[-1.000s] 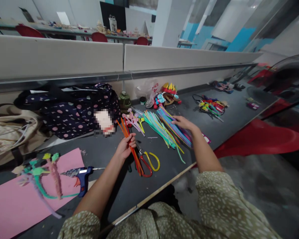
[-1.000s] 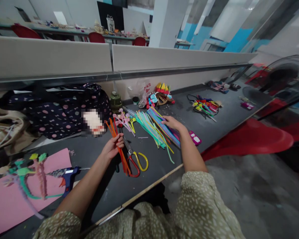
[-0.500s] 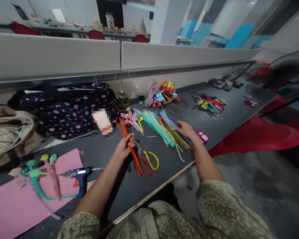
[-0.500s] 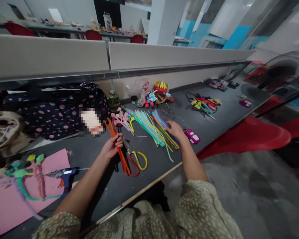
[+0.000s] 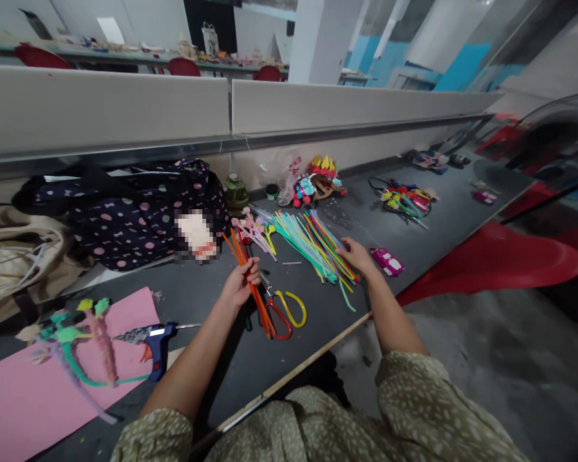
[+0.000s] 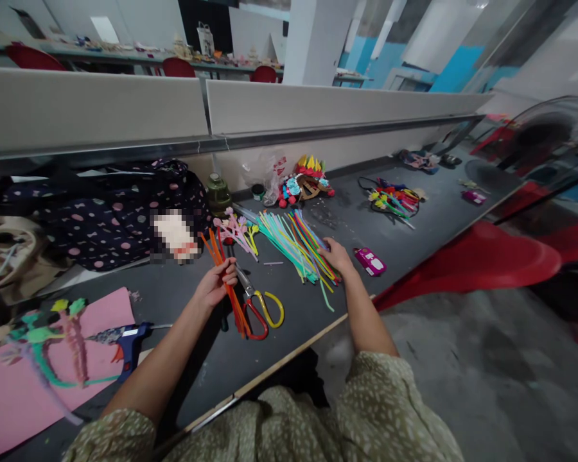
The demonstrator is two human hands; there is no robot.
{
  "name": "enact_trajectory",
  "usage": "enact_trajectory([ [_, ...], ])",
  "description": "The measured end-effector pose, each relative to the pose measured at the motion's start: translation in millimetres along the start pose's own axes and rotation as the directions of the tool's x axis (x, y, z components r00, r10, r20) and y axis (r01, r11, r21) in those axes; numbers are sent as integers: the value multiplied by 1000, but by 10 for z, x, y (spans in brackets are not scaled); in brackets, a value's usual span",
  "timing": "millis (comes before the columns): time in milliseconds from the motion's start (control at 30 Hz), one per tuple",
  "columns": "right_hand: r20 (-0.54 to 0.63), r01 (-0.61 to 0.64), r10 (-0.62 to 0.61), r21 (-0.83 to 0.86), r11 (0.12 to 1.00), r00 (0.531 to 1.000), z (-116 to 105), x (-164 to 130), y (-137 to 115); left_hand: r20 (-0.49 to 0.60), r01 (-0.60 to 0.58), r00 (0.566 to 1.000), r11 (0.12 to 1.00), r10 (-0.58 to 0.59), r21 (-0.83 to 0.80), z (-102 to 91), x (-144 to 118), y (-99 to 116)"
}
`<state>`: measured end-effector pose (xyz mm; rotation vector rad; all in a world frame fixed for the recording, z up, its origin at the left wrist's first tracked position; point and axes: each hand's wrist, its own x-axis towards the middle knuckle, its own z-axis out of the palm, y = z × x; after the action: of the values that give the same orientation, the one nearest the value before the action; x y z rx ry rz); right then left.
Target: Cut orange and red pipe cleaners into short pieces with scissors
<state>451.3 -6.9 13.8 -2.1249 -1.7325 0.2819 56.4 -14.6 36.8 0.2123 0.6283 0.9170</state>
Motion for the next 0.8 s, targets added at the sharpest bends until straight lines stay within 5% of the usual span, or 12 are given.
enact_trajectory([
  [133, -95, -28, 22, -59, 998, 995, -47, -163, -38, -3, -8, 1000, 1000, 8, 8, 2, 3, -4],
  [500, -131, -161, 146, -109, 981, 980, -127, -1027, 89, -13, 8, 1000, 1000, -8, 30, 88, -22, -75],
  [800, -212, -169, 184, 86, 982, 960, -8, -1165, 120, 26, 2, 1000, 958, -10, 285, 350, 107, -582],
])
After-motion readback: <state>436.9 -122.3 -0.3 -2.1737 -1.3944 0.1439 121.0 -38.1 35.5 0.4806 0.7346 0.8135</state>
